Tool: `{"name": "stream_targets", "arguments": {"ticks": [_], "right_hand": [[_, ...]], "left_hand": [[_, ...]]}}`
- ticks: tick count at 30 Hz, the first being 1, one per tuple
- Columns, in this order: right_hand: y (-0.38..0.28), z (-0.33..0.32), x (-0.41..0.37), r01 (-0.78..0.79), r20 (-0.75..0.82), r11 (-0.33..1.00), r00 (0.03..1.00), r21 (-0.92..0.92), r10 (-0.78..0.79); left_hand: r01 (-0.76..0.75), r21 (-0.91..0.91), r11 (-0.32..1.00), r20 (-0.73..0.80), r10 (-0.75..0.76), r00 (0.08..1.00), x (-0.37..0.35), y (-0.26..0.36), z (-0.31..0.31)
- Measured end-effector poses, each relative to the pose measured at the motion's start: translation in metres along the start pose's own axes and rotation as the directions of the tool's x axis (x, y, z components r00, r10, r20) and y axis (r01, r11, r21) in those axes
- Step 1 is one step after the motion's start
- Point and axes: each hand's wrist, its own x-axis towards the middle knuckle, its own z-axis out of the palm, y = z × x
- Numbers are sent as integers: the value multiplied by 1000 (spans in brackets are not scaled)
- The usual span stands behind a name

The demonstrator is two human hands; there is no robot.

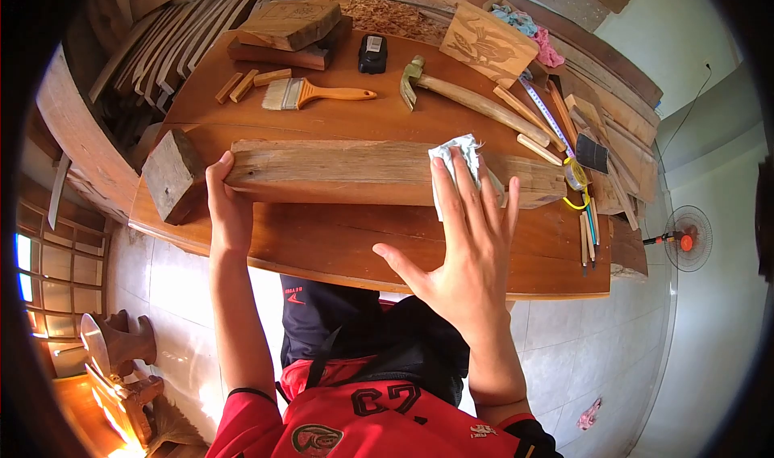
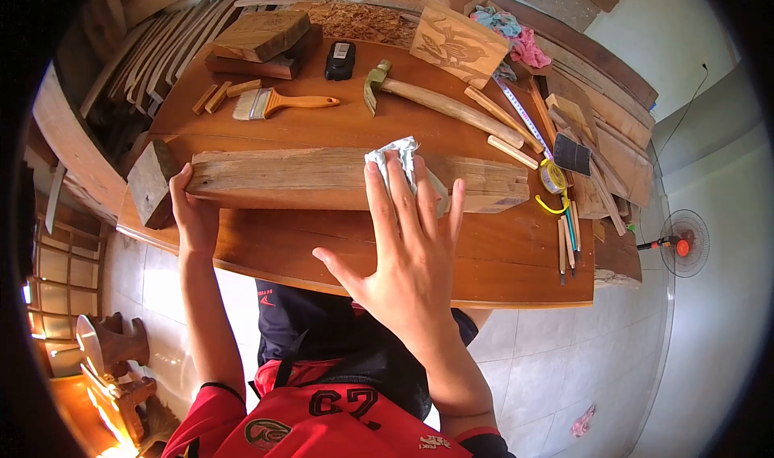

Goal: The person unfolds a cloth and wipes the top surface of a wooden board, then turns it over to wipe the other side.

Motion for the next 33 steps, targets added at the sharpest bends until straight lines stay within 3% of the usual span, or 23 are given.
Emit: {"name": "stream_targets", "arguments": {"ticks": [33], "right_hand": [[-26, 11, 10, 76, 12, 995, 997, 64, -77]], "left_hand": [[7, 58, 998, 22, -8, 1000, -5, 3, 8]]}}
